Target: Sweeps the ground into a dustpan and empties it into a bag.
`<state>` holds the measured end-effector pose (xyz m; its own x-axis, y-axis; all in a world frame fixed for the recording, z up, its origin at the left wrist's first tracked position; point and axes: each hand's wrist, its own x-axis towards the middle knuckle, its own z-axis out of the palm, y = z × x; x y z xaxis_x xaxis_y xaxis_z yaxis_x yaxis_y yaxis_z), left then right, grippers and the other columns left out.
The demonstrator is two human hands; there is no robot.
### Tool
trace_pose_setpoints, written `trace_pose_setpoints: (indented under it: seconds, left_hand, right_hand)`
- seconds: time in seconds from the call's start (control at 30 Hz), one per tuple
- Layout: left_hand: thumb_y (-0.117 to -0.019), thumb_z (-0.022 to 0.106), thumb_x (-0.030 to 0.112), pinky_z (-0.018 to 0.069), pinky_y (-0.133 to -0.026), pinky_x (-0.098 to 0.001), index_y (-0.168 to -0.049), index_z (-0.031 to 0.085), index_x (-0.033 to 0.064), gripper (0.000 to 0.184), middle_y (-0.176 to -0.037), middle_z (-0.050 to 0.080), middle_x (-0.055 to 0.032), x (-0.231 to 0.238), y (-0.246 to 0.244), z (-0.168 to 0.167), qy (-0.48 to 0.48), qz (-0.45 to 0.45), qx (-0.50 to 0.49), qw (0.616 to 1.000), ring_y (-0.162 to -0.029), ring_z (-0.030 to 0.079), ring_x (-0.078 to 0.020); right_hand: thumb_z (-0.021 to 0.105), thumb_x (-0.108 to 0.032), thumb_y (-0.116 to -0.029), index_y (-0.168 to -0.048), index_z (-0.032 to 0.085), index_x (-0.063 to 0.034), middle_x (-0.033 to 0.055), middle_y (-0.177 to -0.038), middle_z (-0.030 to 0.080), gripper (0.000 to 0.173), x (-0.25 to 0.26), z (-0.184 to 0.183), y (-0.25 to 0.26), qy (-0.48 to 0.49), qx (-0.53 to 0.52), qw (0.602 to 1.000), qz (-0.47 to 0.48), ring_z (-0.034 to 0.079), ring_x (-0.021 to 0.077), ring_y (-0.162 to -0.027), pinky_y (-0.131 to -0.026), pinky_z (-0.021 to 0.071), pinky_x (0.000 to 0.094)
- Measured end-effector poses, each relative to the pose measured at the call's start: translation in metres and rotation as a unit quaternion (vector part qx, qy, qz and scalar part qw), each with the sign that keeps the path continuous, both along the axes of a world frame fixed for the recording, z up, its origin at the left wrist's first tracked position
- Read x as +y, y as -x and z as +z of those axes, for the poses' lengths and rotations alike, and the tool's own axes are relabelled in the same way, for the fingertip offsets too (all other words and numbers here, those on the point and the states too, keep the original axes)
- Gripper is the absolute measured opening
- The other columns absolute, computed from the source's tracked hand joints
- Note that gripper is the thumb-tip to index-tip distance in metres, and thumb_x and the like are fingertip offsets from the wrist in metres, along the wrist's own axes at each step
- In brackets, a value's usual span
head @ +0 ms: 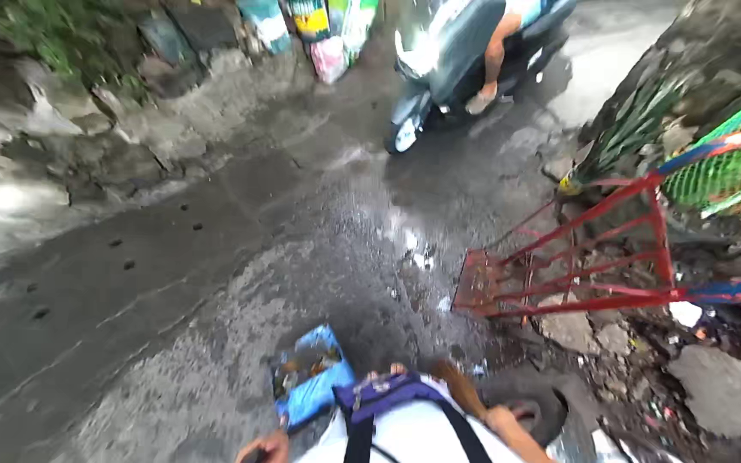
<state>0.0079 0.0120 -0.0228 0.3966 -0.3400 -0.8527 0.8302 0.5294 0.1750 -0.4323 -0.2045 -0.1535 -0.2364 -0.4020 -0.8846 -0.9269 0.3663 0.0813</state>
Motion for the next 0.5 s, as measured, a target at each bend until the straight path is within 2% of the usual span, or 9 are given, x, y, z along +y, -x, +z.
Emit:
trace_pose_setpoints:
  seconds: [0.07, 0.1, 0.17, 0.23, 0.4, 0.5]
  left_hand:
    - [-0.0996, 0.034, 0.022, 0.0526, -0.050, -0.0206, -0.071, 0.053, 0.0089, 0.037, -0.058, 0.057, -0.0032, 0.011, -0.003, -0.019, -0.019, 0.023, 0.030, 0.999, -0.047, 0.056, -0.0108]
    - [-0.0970, 0.037, 0.020, 0.0534, -0.049, -0.0224, -0.074, 0.056, 0.0045, 0.034, -0.059, 0.058, -0.0062, 0.017, -0.004, -0.031, -0.005, 0.029, 0.029, 0.999, -0.047, 0.058, -0.0135]
    - [-0.0932, 0.044, 0.019, 0.0554, -0.052, -0.0245, -0.073, 0.059, 0.0008, 0.031, -0.061, 0.061, -0.0089, 0.027, -0.008, -0.050, 0.032, 0.014, 0.019, 0.999, -0.050, 0.062, -0.0162]
    - [-0.0885, 0.053, 0.017, 0.0575, -0.055, -0.0266, -0.074, 0.062, -0.0023, 0.025, -0.062, 0.062, -0.0116, 0.037, -0.011, -0.063, 0.059, 0.000, 0.019, 0.998, -0.053, 0.064, -0.0183]
    - [-0.0884, 0.050, 0.015, 0.0542, -0.051, -0.0236, -0.073, 0.059, -0.0007, 0.024, -0.059, 0.059, -0.0094, 0.029, -0.013, -0.059, -0.003, -0.037, 0.030, 0.999, -0.049, 0.060, -0.0155]
    - [-0.0911, 0.043, 0.016, 0.0523, -0.047, -0.0205, -0.075, 0.057, 0.0017, 0.025, -0.060, 0.059, -0.0080, 0.018, -0.015, -0.051, -0.032, -0.073, 0.051, 0.996, -0.047, 0.059, -0.0130]
  right_hand:
    - [0.073, -0.049, -0.0906, -0.133, 0.065, -0.0023, 0.0226, -0.139, 0.062, 0.064, 0.009, -0.005, 0.002, -0.005, 0.017, 0.999, -0.042, 0.057, 0.0364, -0.133, -0.110, 0.0453, 0.0571]
    - [0.074, -0.049, -0.0889, -0.134, 0.064, -0.0026, 0.0230, -0.138, 0.062, 0.066, 0.010, -0.009, 0.002, 0.006, 0.023, 0.998, -0.050, 0.057, 0.0371, -0.132, -0.109, 0.0462, 0.0580]
    - [0.072, -0.047, -0.0911, -0.139, 0.059, -0.0025, 0.0230, -0.142, 0.059, 0.067, 0.006, -0.002, -0.004, -0.010, 0.026, 0.999, -0.046, 0.055, 0.0368, -0.135, -0.111, 0.0447, 0.0577]
    - [0.069, -0.045, -0.0937, -0.139, 0.059, -0.0025, 0.0226, -0.141, 0.060, 0.063, 0.006, 0.008, -0.009, -0.021, 0.026, 0.999, -0.035, 0.056, 0.0363, -0.134, -0.110, 0.0453, 0.0575]
    - [0.070, -0.041, -0.0922, -0.141, 0.060, -0.0114, 0.0190, -0.135, 0.065, 0.058, 0.007, 0.016, -0.016, 0.030, -0.001, 0.999, -0.040, 0.060, 0.0357, -0.129, -0.108, 0.0469, 0.0595]
    - [0.072, -0.036, -0.0917, -0.140, 0.061, -0.0122, 0.0189, -0.131, 0.067, 0.055, -0.004, 0.033, -0.030, 0.083, -0.064, 0.992, -0.066, 0.062, 0.0364, -0.126, -0.106, 0.0471, 0.0612]
